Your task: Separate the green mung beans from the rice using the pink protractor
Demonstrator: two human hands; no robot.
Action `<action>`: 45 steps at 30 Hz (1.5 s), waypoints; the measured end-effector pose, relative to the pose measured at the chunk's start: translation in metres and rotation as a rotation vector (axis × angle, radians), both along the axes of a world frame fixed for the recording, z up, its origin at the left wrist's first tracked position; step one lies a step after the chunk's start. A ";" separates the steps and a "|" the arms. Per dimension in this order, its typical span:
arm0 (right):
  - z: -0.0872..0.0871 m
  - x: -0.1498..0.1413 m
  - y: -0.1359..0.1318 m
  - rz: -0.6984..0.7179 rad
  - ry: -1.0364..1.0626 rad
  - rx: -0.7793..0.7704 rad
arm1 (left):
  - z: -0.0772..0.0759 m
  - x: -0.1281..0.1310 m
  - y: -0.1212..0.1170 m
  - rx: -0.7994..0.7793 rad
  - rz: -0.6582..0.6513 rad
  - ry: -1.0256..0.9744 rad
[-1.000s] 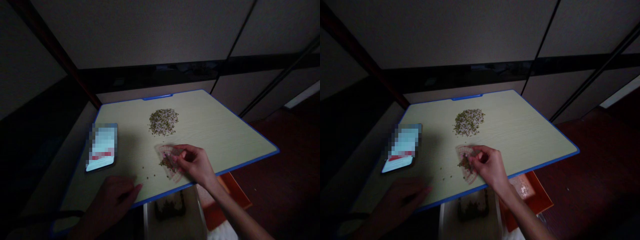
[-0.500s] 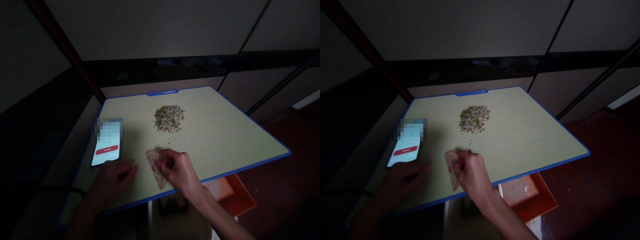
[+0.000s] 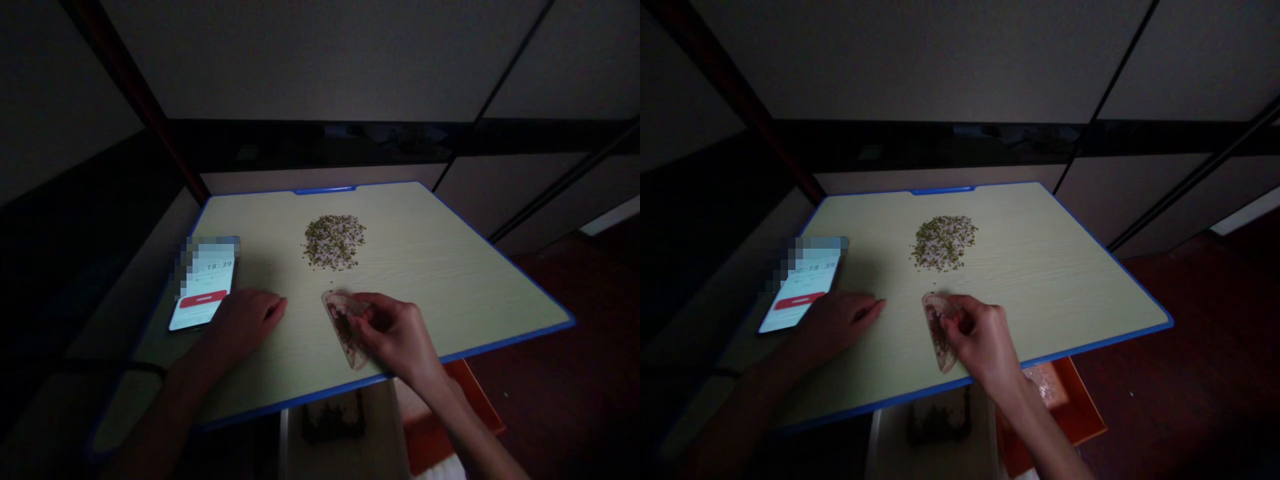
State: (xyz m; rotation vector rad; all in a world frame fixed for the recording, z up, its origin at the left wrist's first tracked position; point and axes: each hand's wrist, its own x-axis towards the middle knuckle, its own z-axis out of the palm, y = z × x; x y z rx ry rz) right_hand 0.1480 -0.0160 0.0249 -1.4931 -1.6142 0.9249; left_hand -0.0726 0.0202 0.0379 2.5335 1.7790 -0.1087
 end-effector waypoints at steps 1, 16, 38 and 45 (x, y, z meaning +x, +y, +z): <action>0.001 0.006 0.003 0.011 0.037 0.004 | 0.000 0.005 0.003 0.016 0.005 0.009; 0.019 0.034 0.106 0.525 -0.249 0.303 | -0.017 0.033 0.042 0.126 0.046 -0.034; 0.005 0.027 0.102 0.735 -0.212 0.359 | -0.018 0.030 0.058 0.139 0.202 -0.307; 0.006 0.028 0.098 0.778 -0.206 0.346 | -0.017 0.031 0.056 0.136 0.160 -0.179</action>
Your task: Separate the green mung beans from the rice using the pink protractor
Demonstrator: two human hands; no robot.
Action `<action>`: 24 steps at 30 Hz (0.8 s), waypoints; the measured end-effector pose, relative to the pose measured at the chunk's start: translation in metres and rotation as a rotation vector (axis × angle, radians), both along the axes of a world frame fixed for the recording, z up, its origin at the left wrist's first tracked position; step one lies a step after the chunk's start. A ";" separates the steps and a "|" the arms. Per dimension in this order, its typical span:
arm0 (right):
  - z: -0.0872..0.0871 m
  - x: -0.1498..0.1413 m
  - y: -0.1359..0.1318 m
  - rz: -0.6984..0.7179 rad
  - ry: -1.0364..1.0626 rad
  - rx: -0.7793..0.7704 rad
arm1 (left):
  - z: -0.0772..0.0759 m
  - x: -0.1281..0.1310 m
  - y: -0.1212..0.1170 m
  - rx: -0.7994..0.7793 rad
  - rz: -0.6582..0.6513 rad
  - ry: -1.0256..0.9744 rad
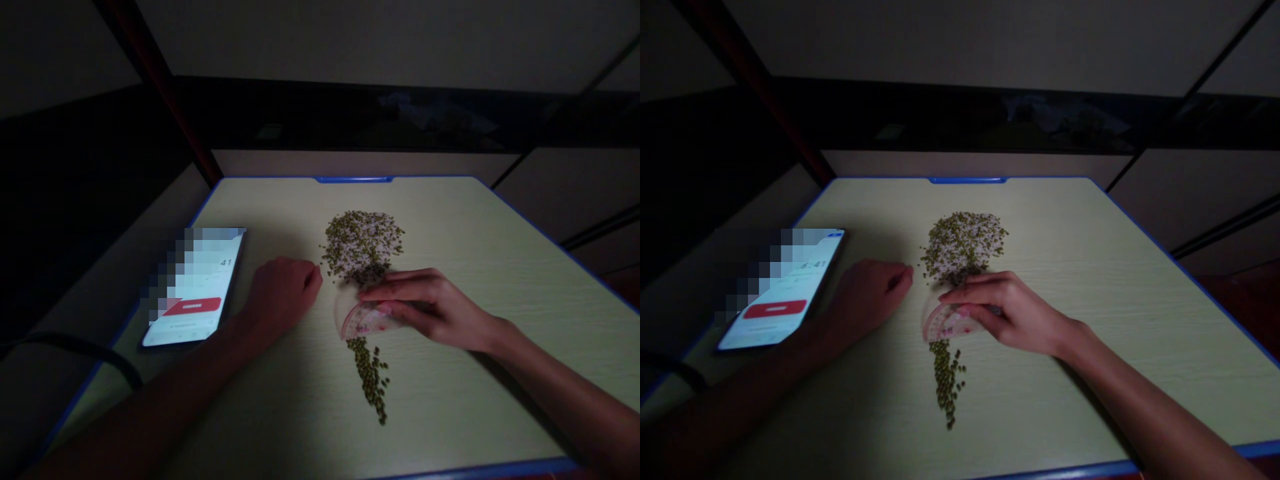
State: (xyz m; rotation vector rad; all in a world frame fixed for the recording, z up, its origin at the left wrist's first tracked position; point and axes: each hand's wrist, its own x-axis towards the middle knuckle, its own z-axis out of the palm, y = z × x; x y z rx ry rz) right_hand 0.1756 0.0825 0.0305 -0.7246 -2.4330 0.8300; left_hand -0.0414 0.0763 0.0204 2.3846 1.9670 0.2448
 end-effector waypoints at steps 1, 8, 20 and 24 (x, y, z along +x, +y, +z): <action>0.000 0.000 0.000 0.003 -0.003 -0.002 | 0.000 0.000 0.000 -0.001 -0.001 0.017; 0.000 -0.004 -0.001 0.049 -0.010 -0.013 | 0.002 0.002 -0.001 -0.003 -0.010 0.104; 0.001 -0.010 -0.012 0.173 -0.003 -0.028 | 0.000 -0.001 -0.001 0.012 0.002 0.164; 0.000 -0.010 -0.014 0.079 0.055 -0.084 | 0.002 -0.007 0.001 0.031 0.053 0.189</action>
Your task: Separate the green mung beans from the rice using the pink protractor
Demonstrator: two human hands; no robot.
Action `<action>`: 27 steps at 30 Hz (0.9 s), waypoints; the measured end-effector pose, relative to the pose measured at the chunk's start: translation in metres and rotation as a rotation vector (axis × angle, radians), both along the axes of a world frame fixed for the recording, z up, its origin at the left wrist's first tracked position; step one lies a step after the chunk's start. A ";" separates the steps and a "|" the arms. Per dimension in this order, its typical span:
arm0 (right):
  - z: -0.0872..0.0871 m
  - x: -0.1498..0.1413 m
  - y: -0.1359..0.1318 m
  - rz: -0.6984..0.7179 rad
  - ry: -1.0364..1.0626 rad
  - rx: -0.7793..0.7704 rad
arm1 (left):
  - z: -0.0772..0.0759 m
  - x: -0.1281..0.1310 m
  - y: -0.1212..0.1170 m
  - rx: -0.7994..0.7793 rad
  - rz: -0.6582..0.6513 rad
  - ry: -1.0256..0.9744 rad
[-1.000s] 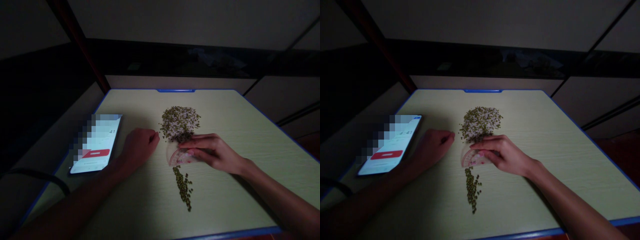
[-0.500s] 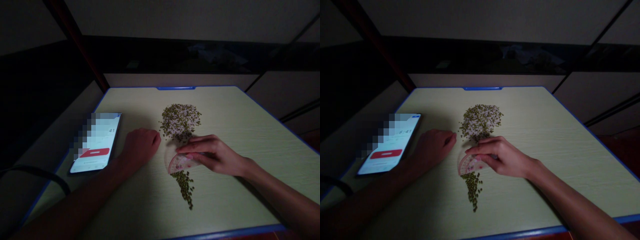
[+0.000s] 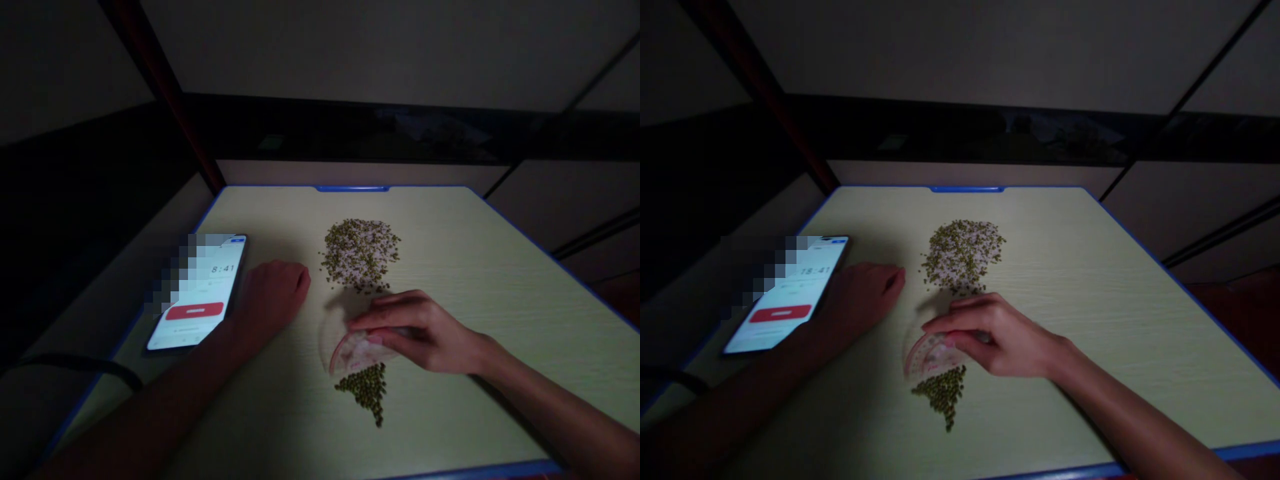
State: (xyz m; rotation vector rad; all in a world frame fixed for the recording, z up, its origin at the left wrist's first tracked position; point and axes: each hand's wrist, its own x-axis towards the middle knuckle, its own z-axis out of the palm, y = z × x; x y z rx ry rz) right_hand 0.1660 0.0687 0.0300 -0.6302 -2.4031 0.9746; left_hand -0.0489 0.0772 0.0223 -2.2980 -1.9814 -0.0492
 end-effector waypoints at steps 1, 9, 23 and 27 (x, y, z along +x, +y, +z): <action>0.000 0.001 0.000 -0.079 0.032 -0.040 | 0.000 -0.001 0.000 0.004 0.006 0.006; 0.017 -0.010 0.019 -0.680 0.322 -0.406 | -0.002 -0.009 0.001 0.029 0.040 0.030; 0.025 -0.077 0.082 -0.741 -0.027 0.190 | -0.004 -0.008 0.004 0.055 0.053 0.030; 0.020 -0.092 0.102 -0.710 -0.047 0.175 | -0.005 -0.009 0.004 0.071 0.046 0.036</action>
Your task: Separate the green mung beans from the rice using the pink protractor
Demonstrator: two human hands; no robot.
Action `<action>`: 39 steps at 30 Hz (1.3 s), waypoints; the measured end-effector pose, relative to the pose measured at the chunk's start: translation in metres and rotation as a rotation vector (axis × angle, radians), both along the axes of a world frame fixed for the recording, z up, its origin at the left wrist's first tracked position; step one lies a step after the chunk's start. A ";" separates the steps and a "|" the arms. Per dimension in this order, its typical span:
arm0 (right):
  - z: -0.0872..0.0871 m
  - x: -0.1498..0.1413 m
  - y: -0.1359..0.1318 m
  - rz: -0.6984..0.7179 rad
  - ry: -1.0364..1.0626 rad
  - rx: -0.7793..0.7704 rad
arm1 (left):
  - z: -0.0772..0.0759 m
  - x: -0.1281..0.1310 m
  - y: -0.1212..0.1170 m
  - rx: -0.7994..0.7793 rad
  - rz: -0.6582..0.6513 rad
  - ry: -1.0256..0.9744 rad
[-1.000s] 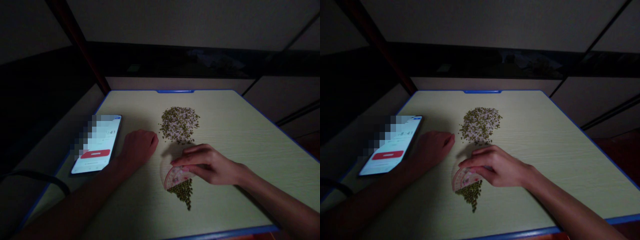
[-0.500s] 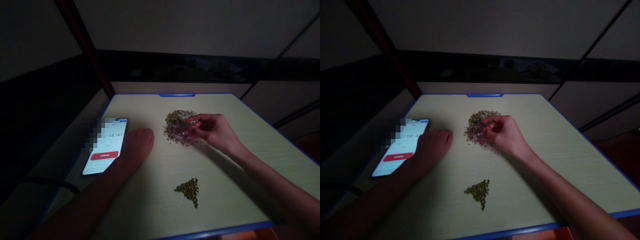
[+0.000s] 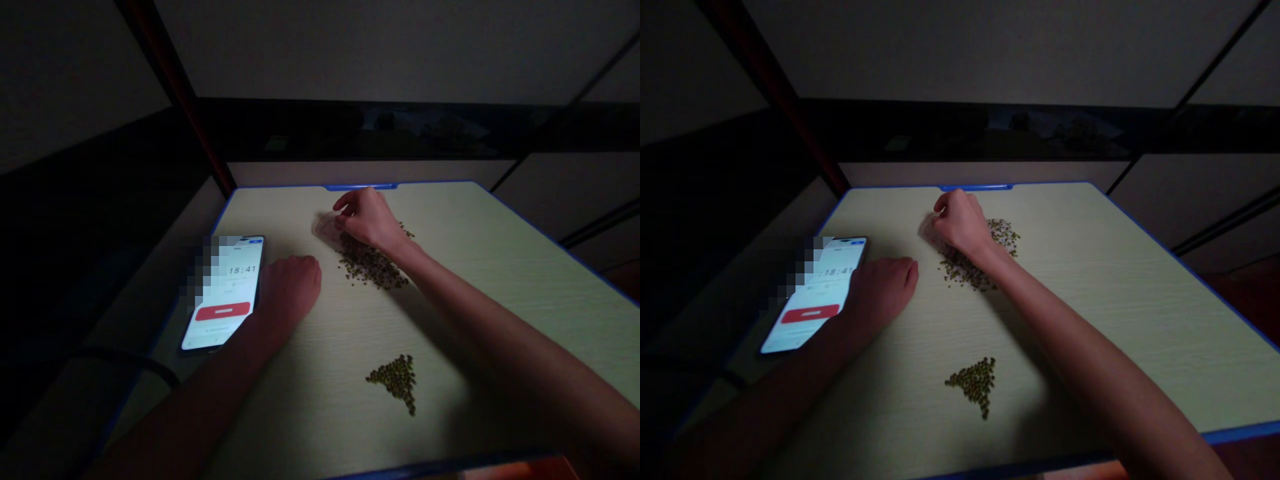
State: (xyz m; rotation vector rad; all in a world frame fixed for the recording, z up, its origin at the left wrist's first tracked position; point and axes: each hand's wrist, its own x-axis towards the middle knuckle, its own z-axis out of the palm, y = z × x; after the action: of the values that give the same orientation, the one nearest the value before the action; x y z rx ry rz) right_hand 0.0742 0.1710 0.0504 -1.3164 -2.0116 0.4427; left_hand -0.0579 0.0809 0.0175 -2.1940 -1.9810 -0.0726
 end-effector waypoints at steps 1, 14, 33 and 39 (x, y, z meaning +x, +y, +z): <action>-0.002 -0.003 0.007 0.019 0.033 -0.032 | 0.000 0.000 0.000 0.003 -0.002 0.001; -0.002 -0.026 0.031 0.292 0.486 -0.579 | -0.001 0.000 -0.001 0.027 -0.006 -0.016; -0.008 -0.028 0.038 0.388 0.348 -0.629 | 0.002 0.000 -0.002 0.057 -0.048 -0.102; -0.011 -0.029 0.035 0.379 0.335 -0.642 | 0.004 0.001 -0.005 0.227 -0.049 -0.321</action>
State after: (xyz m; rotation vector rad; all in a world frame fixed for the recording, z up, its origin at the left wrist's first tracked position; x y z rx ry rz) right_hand 0.0455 0.2057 0.0390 -1.0918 -1.8898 1.4788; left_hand -0.0573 0.0760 0.0215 -2.1892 -1.9532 -0.6609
